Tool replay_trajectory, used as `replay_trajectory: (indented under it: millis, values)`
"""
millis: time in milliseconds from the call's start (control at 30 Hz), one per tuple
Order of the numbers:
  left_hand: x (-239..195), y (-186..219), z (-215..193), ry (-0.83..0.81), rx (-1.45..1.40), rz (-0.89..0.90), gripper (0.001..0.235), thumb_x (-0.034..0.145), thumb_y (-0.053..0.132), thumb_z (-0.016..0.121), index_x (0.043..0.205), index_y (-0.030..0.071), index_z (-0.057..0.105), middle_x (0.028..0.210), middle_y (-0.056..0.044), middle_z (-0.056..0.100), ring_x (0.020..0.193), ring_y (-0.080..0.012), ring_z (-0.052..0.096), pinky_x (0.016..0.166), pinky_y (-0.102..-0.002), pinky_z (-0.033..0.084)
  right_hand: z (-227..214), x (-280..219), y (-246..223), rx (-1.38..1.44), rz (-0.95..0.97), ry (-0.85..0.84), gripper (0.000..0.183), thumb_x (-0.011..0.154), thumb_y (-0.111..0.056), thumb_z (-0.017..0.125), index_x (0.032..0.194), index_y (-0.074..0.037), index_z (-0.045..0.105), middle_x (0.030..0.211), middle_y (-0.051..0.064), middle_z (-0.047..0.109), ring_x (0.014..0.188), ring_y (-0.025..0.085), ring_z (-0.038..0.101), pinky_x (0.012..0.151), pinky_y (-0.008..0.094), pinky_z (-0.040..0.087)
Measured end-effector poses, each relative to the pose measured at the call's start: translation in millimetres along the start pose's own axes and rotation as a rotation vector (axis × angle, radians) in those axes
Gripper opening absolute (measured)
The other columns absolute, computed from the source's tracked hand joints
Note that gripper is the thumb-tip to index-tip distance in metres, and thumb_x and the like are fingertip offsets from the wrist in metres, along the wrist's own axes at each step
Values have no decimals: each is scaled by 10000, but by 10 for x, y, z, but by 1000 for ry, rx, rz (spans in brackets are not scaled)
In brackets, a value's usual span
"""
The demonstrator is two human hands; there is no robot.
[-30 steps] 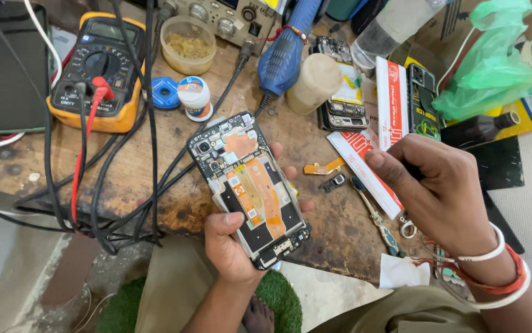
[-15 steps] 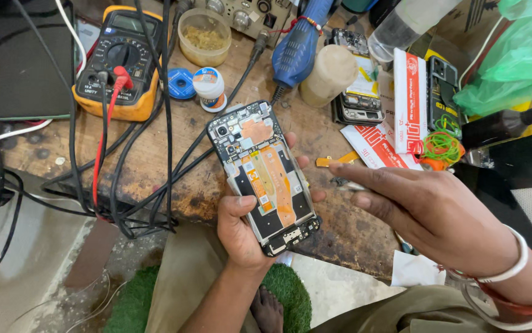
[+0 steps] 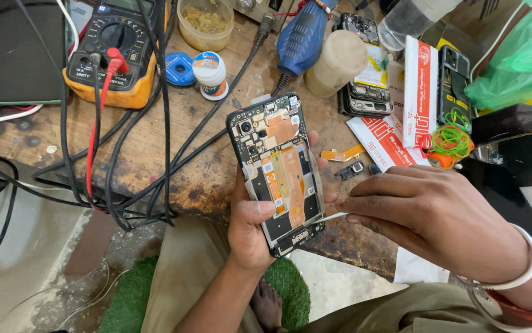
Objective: The person removes rubber bands from a disassembled smartphone, then uses tweezers to place a battery and a metal shielding plate inside the chassis. Finally, the person aligns and closes the phone's back cover.
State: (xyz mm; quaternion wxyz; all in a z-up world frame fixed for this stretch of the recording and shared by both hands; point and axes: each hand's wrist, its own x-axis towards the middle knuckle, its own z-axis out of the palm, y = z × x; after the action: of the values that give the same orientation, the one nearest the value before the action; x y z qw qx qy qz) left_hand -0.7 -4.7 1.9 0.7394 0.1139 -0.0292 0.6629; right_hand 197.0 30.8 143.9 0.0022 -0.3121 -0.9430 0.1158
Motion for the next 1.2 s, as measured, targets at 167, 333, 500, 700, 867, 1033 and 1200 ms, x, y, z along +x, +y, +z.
replay_trajectory:
  millis: [167, 333, 500, 700, 867, 1033, 1200]
  values:
    - [0, 18, 10, 7, 21, -26, 925, 790, 211, 635, 1633, 80, 278, 1637, -249, 380, 1400, -355, 510, 1096, -548, 526, 40, 18, 18, 28, -7, 5, 249, 876, -245, 737, 1109, -159, 762, 1072, -5, 737, 892, 230, 689, 722, 369, 527]
    - [-1, 11, 13, 4, 20, -28, 923, 798, 206, 623, 1641, 71, 271, 1632, -256, 379, 1393, -361, 511, 1095, -540, 525, 59, 54, 0, 96, -27, -15, 259, 878, -231, 737, 1124, -153, 763, 1123, -27, 748, 921, 229, 692, 742, 369, 525]
    - [8, 12, -2, -7, -24, -20, 891, 824, 195, 599, 1640, 39, 276, 1627, -270, 384, 1381, -373, 523, 1083, -542, 534, 49, 109, -28, 182, -45, -9, 270, 857, -181, 725, 1120, -126, 756, 1166, 1, 754, 978, 246, 705, 797, 375, 541]
    - [-2, -3, -7, -3, -54, 22, 849, 869, 191, 576, 1648, 26, 283, 1618, -275, 400, 1368, -375, 532, 1063, -546, 542, 99, 151, -61, 304, -36, -12, 251, 886, -195, 732, 1111, -84, 735, 1142, 68, 732, 1000, 269, 711, 835, 377, 551]
    - [0, -8, -11, 6, -52, 25, 861, 841, 193, 587, 1634, 39, 288, 1619, -255, 386, 1381, -355, 527, 1070, -547, 542, 135, 124, -42, 323, 18, -40, 272, 904, -185, 715, 1153, -78, 739, 1129, 63, 725, 989, 259, 708, 821, 367, 543]
    - [-6, -18, 0, 19, -19, 54, 904, 805, 184, 623, 1628, 44, 277, 1625, -244, 379, 1382, -350, 516, 1085, -546, 541, 186, 124, -12, 361, 89, -40, 230, 885, -172, 730, 1105, -109, 759, 1093, 43, 735, 955, 240, 717, 785, 350, 548]
    - [8, -3, -22, 54, -39, 101, 944, 812, 204, 646, 1660, 17, 276, 1636, -261, 386, 1320, -325, 548, 1018, -492, 565, 214, 193, 2, 391, -31, 8, 192, 870, -142, 738, 1052, -83, 754, 1059, 51, 733, 937, 249, 719, 782, 369, 548]
